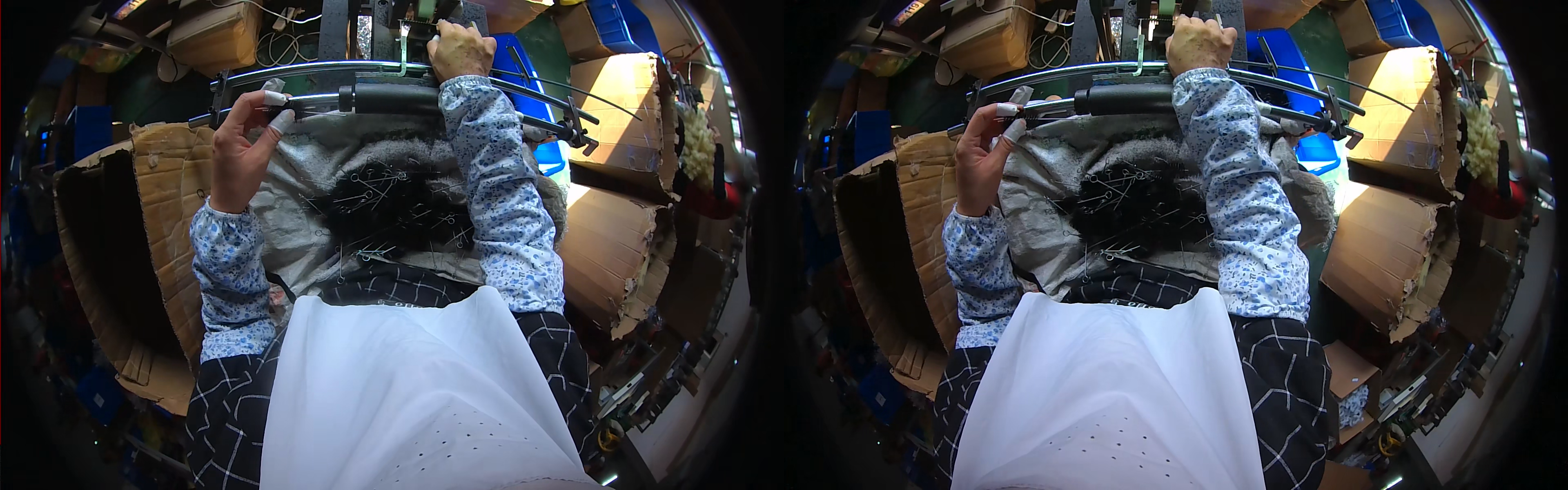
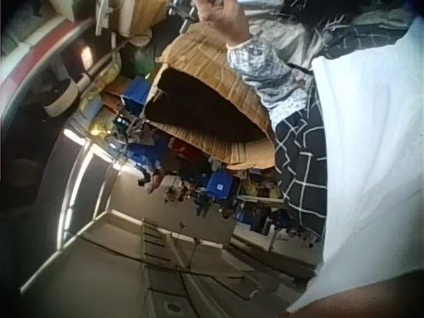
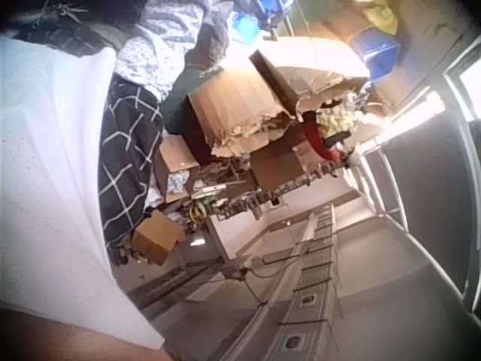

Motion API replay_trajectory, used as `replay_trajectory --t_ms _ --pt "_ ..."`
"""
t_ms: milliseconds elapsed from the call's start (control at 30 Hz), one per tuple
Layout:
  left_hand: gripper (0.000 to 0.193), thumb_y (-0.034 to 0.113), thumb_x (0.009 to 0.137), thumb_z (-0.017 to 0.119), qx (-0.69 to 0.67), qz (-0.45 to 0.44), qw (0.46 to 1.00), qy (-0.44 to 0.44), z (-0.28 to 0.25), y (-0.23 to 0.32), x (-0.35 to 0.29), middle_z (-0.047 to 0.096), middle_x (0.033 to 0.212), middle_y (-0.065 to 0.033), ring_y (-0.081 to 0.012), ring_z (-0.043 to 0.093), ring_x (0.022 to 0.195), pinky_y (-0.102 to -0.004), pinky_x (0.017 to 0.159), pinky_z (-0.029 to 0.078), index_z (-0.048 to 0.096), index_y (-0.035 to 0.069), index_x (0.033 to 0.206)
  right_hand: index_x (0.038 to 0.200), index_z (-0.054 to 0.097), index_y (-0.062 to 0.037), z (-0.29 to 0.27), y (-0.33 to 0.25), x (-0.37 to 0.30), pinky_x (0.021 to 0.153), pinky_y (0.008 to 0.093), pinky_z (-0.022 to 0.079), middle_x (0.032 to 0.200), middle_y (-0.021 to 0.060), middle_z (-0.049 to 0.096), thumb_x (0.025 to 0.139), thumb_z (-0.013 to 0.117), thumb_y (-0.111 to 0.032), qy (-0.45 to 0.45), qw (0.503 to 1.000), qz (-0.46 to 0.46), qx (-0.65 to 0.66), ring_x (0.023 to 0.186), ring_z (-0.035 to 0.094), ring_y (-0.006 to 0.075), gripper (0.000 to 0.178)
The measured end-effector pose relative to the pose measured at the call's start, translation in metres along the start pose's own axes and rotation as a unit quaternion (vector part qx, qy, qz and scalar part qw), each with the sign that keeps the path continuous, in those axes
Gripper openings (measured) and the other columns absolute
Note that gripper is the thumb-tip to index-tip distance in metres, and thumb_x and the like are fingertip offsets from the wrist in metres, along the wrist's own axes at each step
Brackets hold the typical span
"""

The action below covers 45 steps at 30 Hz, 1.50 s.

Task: The person assembles small black plastic components by hand on a workbench using an assembly fixture.

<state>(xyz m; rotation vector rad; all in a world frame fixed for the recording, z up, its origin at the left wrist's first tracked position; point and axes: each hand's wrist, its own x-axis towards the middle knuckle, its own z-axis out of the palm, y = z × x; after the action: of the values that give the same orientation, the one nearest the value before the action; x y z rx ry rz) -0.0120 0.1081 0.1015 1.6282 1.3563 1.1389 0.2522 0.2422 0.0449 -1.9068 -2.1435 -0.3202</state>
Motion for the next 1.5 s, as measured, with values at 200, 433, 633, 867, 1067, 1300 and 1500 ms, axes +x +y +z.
replay_trajectory --t_ms 200,433,633,867,1067,1300,1500 --pt "0.021 0.006 0.081 0.058 -0.066 -0.009 0.998 -0.006 -0.002 -0.006 -0.004 0.060 0.097 -0.0069 -0.0132 0.057 0.090 -0.0242 0.079 0.045 0.051 0.003 0.101 0.094 0.065 -0.0116 0.012 0.050 -0.002 0.076 0.0408 0.041 0.089 0.0082 0.064 0.076 0.055 -0.027 0.096 0.994 -0.040 -0.019 0.089 0.059 0.0252 0.025" --pt "0.022 -0.001 0.079 0.056 -0.111 0.038 0.990 -0.081 0.018 -0.007 0.008 0.058 0.099 -0.0076 -0.0155 0.058 0.091 -0.0268 0.081 0.047 0.046 0.004 0.099 0.106 0.059 -0.0227 -0.001 0.097 0.030 0.083 0.0416 0.044 0.105 0.0065 0.059 0.085 0.045 -0.030 -0.140 0.990 0.019 -0.019 0.097 0.056 0.0259 0.026" --pt "0.023 -0.001 0.078 0.057 -0.090 0.043 0.989 -0.109 0.038 -0.004 0.010 0.059 0.099 -0.0073 -0.0176 0.057 0.096 -0.0294 0.084 0.047 0.046 0.004 0.097 0.105 0.060 -0.0176 -0.038 0.151 0.029 0.081 0.0361 0.046 0.104 0.0077 0.059 0.082 0.052 -0.023 0.003 0.994 0.050 -0.100 0.093 0.057 0.0272 0.025" --pt "0.027 -0.005 0.078 0.056 -0.083 0.067 0.986 -0.131 0.078 0.006 0.010 0.057 0.101 -0.0075 -0.0148 0.056 0.095 -0.0265 0.083 0.046 0.044 0.004 0.101 0.107 0.056 -0.0100 -0.096 0.003 -0.053 0.070 0.0368 0.046 0.091 0.0140 0.061 0.085 0.051 -0.027 -0.312 0.826 -0.161 0.442 0.082 0.058 0.0300 0.029" --pt "0.020 0.008 0.080 0.059 -0.057 -0.004 0.998 -0.031 0.055 0.014 -0.008 0.059 0.084 -0.0085 -0.0144 0.059 0.075 -0.0266 0.066 0.048 0.047 0.004 0.096 0.102 0.057 -0.0056 -0.078 -0.010 -0.059 0.071 0.0347 0.047 0.084 0.0119 0.059 0.082 0.053 -0.012 -0.163 0.891 -0.162 0.392 0.080 0.058 0.0268 0.022" --pt "0.036 0.004 0.077 0.055 0.085 -0.077 0.954 -0.276 0.031 -0.001 -0.052 0.058 0.093 -0.0127 -0.0285 0.057 0.086 -0.0343 0.079 0.045 0.046 0.006 0.111 0.096 0.064 -0.0143 -0.009 0.054 -0.002 0.071 0.0335 0.049 0.083 0.0066 0.062 0.078 0.053 -0.010 0.102 0.992 -0.068 -0.034 0.077 0.059 0.0224 0.021" --pt "0.041 -0.001 0.074 0.053 0.075 -0.064 0.960 -0.262 0.046 -0.010 -0.058 0.058 0.095 -0.0151 -0.0308 0.056 0.088 -0.0369 0.077 0.045 0.042 0.007 0.112 0.094 0.065 -0.0182 0.004 0.051 0.006 0.072 0.0330 0.048 0.084 0.0039 0.062 0.080 0.055 -0.020 0.085 0.992 -0.078 -0.046 0.077 0.058 0.0229 0.018"
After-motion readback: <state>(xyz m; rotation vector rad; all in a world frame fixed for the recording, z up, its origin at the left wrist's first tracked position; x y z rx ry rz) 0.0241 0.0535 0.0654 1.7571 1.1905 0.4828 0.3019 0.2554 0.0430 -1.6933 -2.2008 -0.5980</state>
